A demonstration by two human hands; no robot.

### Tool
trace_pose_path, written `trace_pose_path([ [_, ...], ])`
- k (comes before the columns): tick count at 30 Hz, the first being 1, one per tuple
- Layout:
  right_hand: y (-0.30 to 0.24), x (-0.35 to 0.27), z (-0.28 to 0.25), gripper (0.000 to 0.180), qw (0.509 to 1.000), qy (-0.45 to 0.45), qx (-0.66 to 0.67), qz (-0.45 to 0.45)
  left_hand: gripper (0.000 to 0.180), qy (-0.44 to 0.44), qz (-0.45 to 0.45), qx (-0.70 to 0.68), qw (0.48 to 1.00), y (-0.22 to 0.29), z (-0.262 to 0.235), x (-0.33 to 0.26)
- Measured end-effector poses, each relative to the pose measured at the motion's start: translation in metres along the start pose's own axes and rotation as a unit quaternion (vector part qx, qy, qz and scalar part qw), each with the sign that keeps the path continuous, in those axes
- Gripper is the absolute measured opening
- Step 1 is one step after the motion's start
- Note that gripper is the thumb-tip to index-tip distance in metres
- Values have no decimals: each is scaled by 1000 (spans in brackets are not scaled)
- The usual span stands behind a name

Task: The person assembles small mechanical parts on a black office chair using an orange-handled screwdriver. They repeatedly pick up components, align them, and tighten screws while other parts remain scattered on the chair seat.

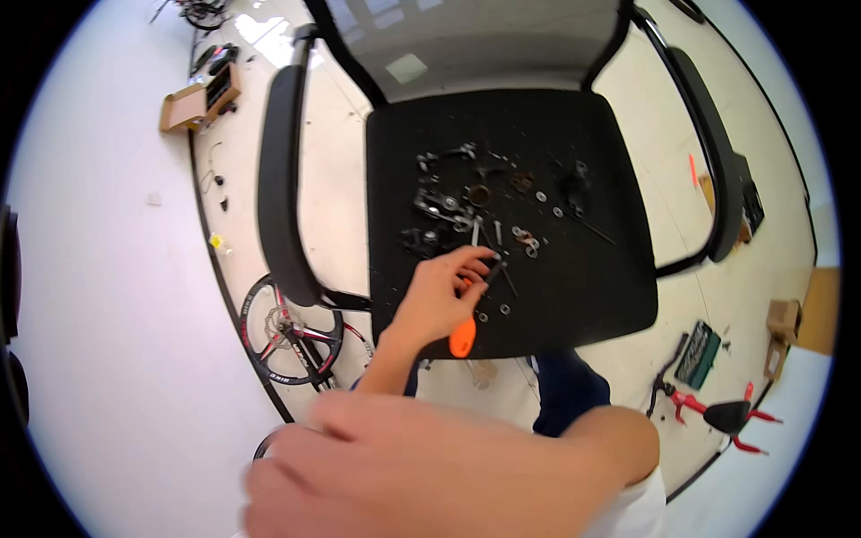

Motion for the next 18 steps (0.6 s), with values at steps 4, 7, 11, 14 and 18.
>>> trace_pose_path([
  [4, 77, -56, -32, 20, 953, 225, 114, 165, 37, -15, 61, -95, 994, 9, 8, 8],
  [7, 199, -138, -7, 30, 836, 416, -12, 356, 26, 27, 63, -33, 997, 26, 2, 7],
  [11, 228, -167, 19, 29, 838, 397, -141, 347, 15, 130, 82, 19, 988, 44, -17, 10],
  [14, 240, -150, 25, 21, 844, 371, -140, 361, 15, 254, 62, -7, 965, 24, -52, 4],
  [18, 243, -146, 26, 15, 850, 357, -52, 384, 32, 297, 31, 167, 940, 23, -68, 7],
])
Point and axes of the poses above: each hand's wrist, its own x-axis towards the middle knuckle, its own z-axis out of the palm, y = z × x, the point moved 10 cm from there along x, towards the middle knuckle, and after that the axes turned 2 degrees about -y, right-handed, at the moved point
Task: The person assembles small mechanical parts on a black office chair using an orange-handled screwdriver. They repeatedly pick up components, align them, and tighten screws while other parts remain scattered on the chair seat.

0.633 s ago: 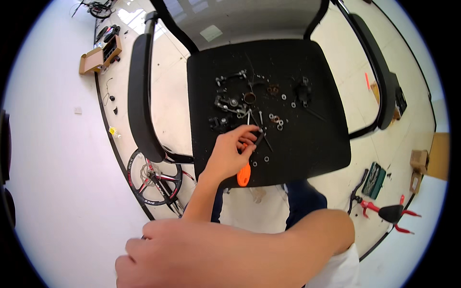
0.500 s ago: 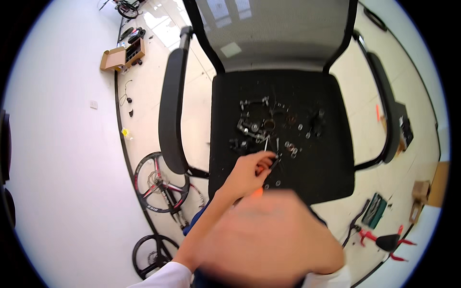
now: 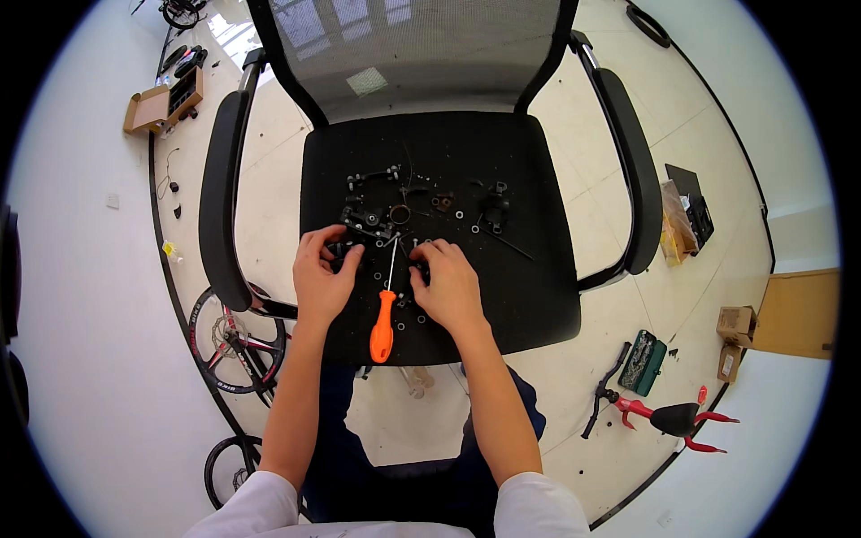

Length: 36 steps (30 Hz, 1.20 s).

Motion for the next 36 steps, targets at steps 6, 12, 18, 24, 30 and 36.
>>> trace_pose_path([
  [6, 13, -1, -15, 18, 996, -5, 76, 36, 44, -52, 36, 48, 997, 9, 14, -5],
  [12, 22, 3, -34, 20, 996, 52, 66, 16, 38, -87, -24, 62, 994, -1, 14, -5],
  [18, 23, 4, -22, 17, 999, 16, 33, 34, 31, -11, 31, 46, 998, -2, 1, -9],
  [24, 15, -1, -25, 12, 996, 20, -72, 45, 15, -8, 177, -62, 982, 61, 7, -27],
  [30, 30, 4, -18, 18, 975, 7, 189, 114, 26, -160, 163, -74, 971, 62, 59, -53],
  [36, 28, 4, -11, 11, 896, 9, 423, 133, 30, -222, 31, -179, 958, 50, 65, -44],
])
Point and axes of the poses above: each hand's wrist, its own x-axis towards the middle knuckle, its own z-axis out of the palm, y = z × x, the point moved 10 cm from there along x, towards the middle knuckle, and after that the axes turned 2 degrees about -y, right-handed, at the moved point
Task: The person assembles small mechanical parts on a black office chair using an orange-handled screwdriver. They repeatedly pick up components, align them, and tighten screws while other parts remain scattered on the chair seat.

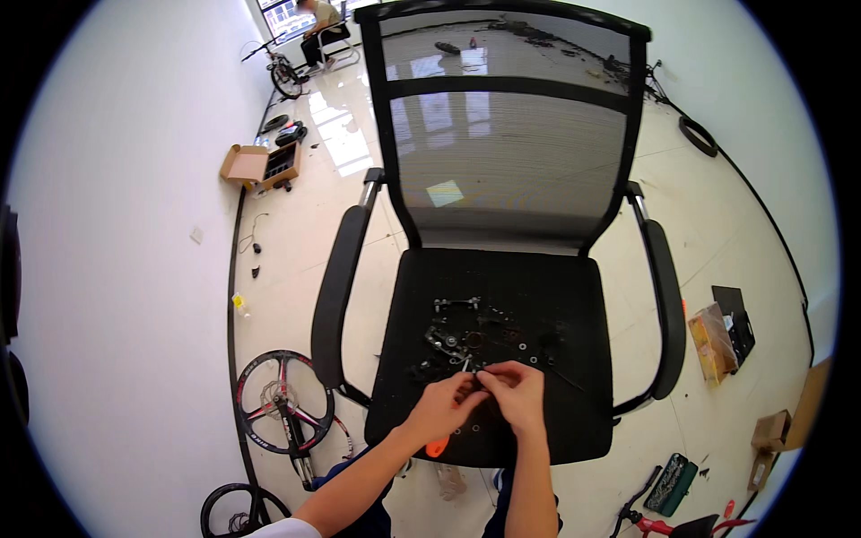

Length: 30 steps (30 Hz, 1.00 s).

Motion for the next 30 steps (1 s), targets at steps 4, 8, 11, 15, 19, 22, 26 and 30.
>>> trace_pose_path([
  [4, -9, 5, 6, 9, 994, -9, -77, -80, 24, 19, -47, -31, 998, -12, -5, 2],
  [8, 5, 6, 13, 19, 980, -13, -193, -56, 23, 9, -68, -78, 995, -24, 5, -1],
  [11, 13, 6, 15, 21, 983, -25, -170, -65, 18, 22, 1, -7, 1000, 1, 3, 0],
  [15, 21, 0, 22, 27, 998, -46, -15, 42, 15, 52, 9, 20, 998, -2, -6, -4],
  [19, 14, 2, 14, 31, 997, 5, -67, -21, 15, 29, 26, -5, 999, 6, 0, 2],
  [22, -18, -7, 20, 32, 953, 43, -254, -157, 16, 31, 31, 5, 999, 0, 0, 0],
  [26, -28, -14, 31, 27, 931, 35, -332, -146, 18, 35, -2, -25, 999, -12, -3, -3],
  [30, -30, -14, 35, 27, 920, 27, -356, -163, 21, 31, -94, -114, 989, -25, 3, -7],
])
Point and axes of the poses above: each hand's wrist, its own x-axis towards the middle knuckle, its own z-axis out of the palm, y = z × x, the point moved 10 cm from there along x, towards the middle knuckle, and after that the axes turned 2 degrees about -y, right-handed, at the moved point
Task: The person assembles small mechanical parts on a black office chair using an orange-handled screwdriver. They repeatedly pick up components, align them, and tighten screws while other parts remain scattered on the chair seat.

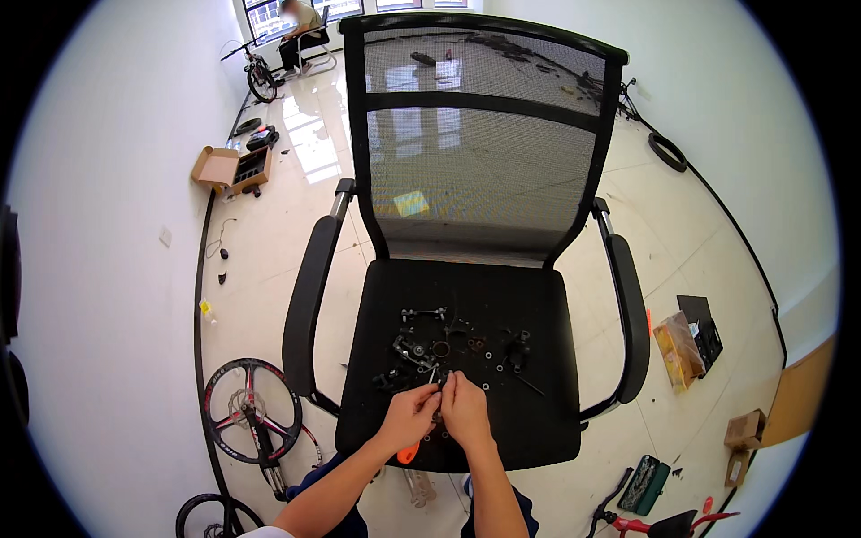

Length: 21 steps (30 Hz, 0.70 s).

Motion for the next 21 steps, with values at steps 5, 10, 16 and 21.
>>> trace_pose_path([
  [5, -1, 1, 3, 27, 1000, -12, 13, -19, 21, -108, -107, -146, 978, -25, 11, 2],
  [10, 11, 3, 2, 25, 996, -32, 75, 25, 20, -98, -89, -138, 982, -21, 10, 10],
  [16, 10, -1, -3, 30, 996, -6, -85, -35, 39, -55, -73, -153, 984, -18, -2, 12],
  [21, -3, -11, 19, 42, 980, -101, -157, -63, 50, -101, -77, -101, 987, -19, 1, 7],
])
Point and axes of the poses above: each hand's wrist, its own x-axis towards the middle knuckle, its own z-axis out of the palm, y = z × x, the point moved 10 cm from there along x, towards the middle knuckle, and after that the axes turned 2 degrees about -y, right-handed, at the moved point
